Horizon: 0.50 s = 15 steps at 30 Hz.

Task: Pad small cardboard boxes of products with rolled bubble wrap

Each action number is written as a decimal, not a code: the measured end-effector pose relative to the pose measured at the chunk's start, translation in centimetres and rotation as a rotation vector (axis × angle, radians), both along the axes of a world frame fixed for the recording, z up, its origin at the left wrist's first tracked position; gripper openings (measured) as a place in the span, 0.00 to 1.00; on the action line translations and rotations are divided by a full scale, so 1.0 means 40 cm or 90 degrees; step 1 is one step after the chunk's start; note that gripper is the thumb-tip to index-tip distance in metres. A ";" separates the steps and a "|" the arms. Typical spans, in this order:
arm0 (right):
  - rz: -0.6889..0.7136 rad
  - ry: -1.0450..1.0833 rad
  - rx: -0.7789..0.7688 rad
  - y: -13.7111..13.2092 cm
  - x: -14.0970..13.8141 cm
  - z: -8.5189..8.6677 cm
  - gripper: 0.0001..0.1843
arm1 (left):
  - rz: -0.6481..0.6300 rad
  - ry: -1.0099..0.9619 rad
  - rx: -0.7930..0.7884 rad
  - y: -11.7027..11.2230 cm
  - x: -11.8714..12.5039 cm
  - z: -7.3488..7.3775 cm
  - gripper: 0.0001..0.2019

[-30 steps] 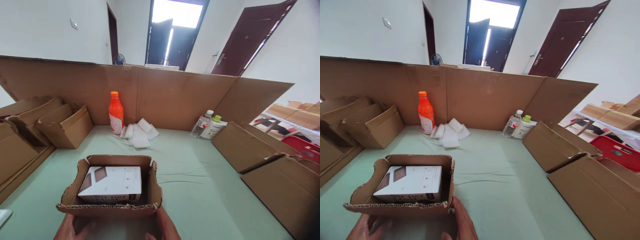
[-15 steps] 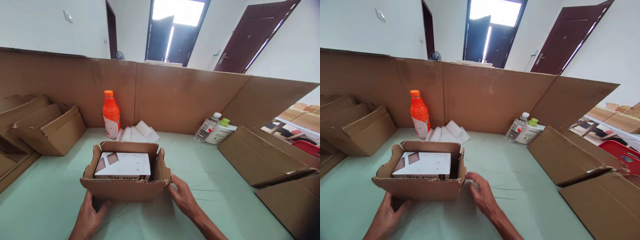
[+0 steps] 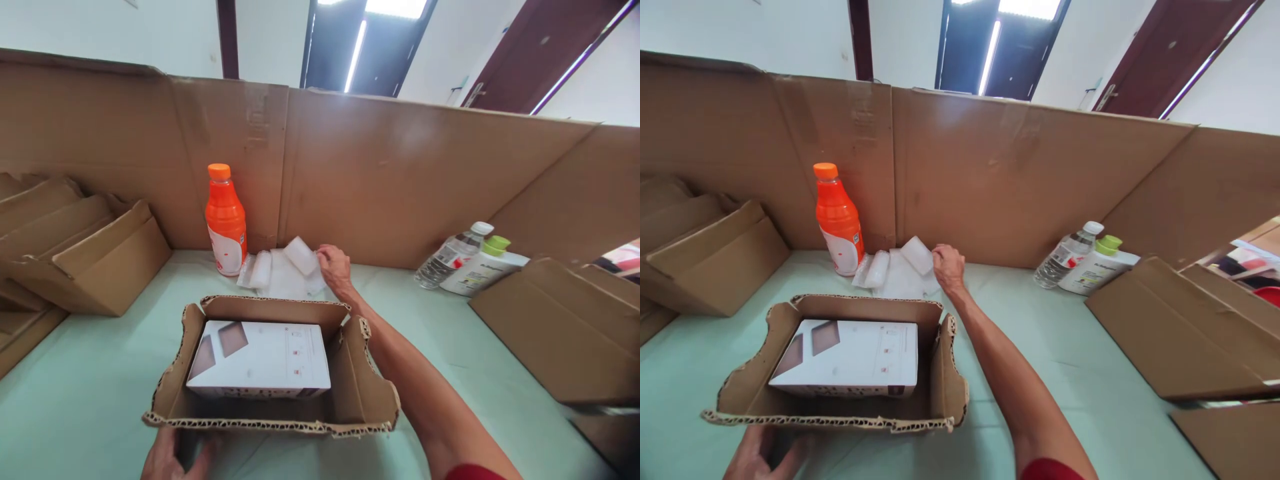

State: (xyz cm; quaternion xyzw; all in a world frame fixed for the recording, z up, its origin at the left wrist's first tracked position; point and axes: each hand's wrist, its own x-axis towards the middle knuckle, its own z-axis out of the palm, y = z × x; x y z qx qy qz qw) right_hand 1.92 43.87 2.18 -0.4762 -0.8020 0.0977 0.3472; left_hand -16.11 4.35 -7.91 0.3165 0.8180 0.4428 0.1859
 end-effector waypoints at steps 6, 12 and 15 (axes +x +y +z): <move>0.028 -0.033 -0.008 -0.094 0.144 0.051 0.15 | -0.053 -0.011 0.108 0.025 0.016 0.046 0.31; 0.142 -0.071 -0.054 -0.117 -0.004 0.027 0.08 | -0.066 -0.023 0.152 0.035 0.034 0.084 0.29; 0.115 -0.023 -0.079 -0.089 -0.068 0.008 0.11 | -0.071 -0.026 0.163 0.035 0.030 0.078 0.28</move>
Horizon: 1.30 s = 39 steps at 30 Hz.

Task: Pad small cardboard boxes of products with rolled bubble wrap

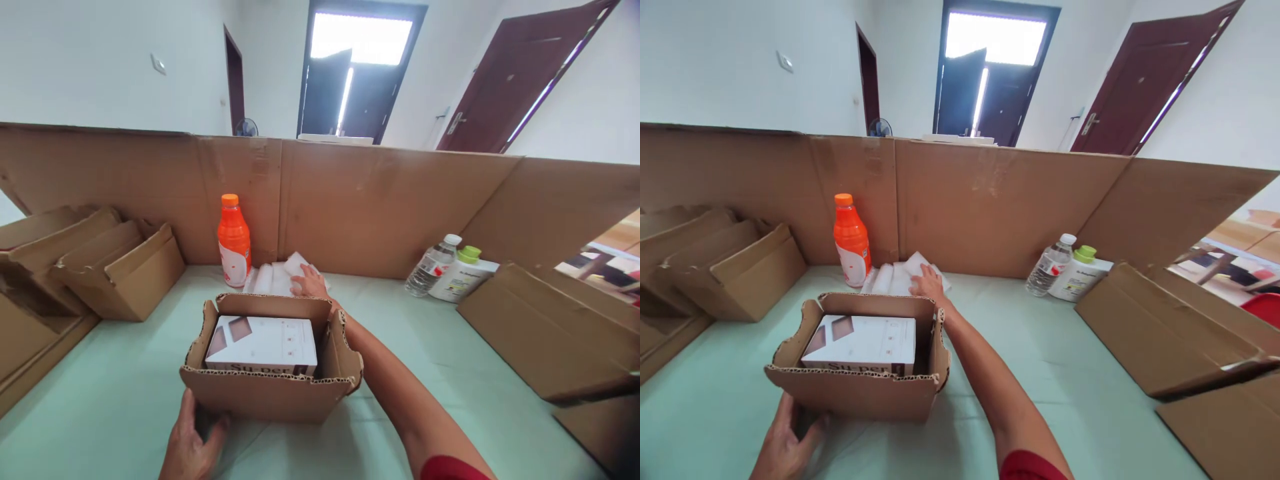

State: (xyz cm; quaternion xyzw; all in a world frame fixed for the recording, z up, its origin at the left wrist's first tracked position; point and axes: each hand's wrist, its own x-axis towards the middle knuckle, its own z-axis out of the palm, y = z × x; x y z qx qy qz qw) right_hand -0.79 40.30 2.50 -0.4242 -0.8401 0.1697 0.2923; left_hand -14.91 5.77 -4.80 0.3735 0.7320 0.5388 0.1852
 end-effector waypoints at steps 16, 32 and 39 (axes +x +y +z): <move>-0.250 0.398 -0.118 -0.415 0.504 0.125 0.18 | -0.002 0.043 0.025 -0.031 -0.022 0.052 0.40; 0.036 0.302 -0.594 -0.729 0.401 0.037 0.21 | -0.336 -0.570 -0.136 -0.237 0.264 0.125 0.51; 0.236 0.280 -0.565 -0.854 0.478 0.083 0.16 | -0.276 -0.561 -0.147 -0.270 0.268 0.144 0.48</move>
